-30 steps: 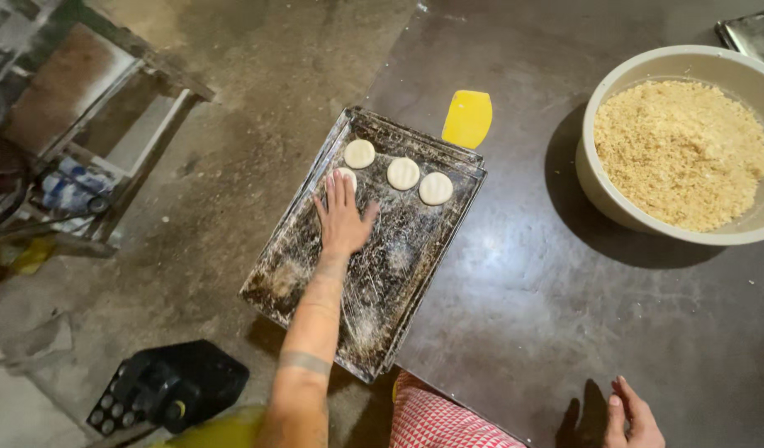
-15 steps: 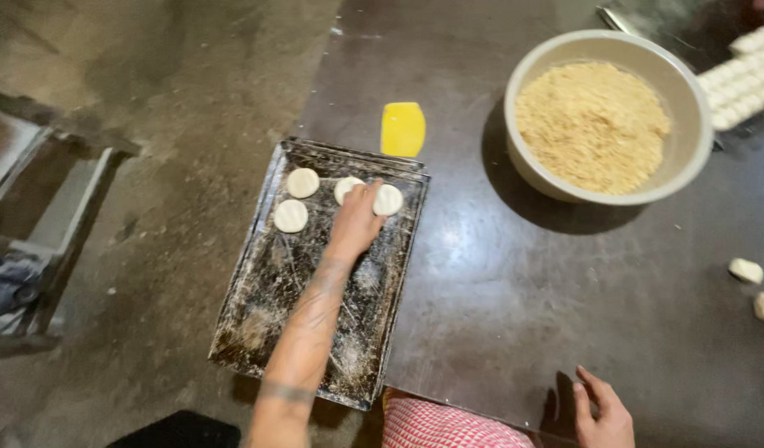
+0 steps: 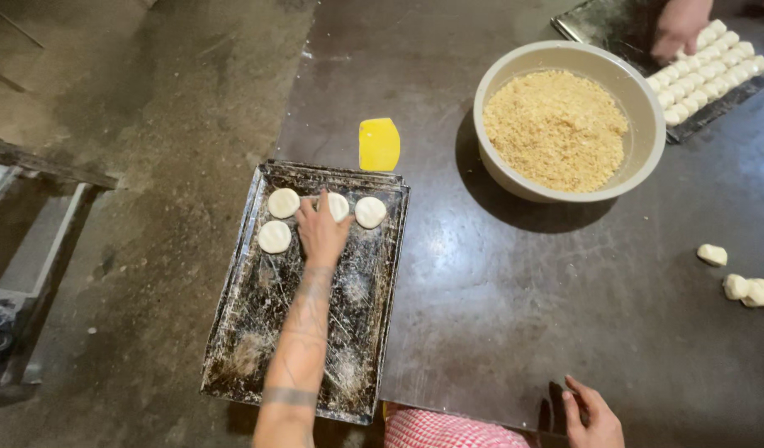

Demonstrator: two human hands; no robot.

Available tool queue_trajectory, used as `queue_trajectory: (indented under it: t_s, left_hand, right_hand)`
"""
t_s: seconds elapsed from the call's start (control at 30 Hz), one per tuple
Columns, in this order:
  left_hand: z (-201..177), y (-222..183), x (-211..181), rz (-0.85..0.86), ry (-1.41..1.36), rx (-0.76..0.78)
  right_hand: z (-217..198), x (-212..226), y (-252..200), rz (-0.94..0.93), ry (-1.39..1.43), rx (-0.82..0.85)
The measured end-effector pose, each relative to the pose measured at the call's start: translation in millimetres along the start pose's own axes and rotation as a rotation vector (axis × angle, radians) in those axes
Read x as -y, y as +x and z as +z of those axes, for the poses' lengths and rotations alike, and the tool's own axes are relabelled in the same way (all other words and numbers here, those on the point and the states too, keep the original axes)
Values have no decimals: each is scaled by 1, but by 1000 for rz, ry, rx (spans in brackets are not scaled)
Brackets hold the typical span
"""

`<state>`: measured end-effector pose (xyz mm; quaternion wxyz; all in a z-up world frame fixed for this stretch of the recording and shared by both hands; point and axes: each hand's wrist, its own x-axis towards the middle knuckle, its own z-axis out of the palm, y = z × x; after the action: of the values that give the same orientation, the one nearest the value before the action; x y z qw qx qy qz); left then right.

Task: The person prepares dough buns by hand, portioning small pieces of dough, dipping them into a bowl of crumbs, and arranging them on a metal tray.

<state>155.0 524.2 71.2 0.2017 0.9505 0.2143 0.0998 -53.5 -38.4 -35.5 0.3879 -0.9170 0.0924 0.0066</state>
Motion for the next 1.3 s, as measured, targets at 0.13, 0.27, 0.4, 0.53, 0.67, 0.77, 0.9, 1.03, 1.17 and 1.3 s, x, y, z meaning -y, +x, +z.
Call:
queue_trajectory:
  t_s: [0.13, 0.27, 0.4, 0.53, 0.67, 0.77, 0.9, 1.03, 1.17, 1.3]
  left_hand:
    - [19, 18, 31, 178, -53, -2]
    - [1, -2, 36, 283, -196, -48]
    - [-39, -84, 90, -33, -172, -215]
    - [-55, -158, 171, -267, 236, -451]
    - [-59, -165, 224, -626, 60, -58]
    - [-59, -163, 256, -618, -86, 105]
    - [-34, -165, 279, -544, -76, 74]
    - [-14, -196, 278, -674, -57, 107]
    - [-42, -181, 251, -660, -140, 28]
    - [-65, -173, 165, -515, -720, -161]
  right_hand:
    - [-4, 16, 4, -55, -50, 42]
    - [4, 19, 9, -4, -88, 74]
    - [28, 47, 17, -54, -54, 241]
    - [69, 137, 14, -162, -90, 693]
    - [142, 218, 9, -400, -15, 848]
    - [207, 256, 11, -335, 140, 720]
    - [237, 254, -4, -227, 220, 561]
    - [240, 234, -5, -282, 376, 474]
    - [221, 247, -14, -206, 356, 456]
    - [172, 273, 4, -309, 292, 630]
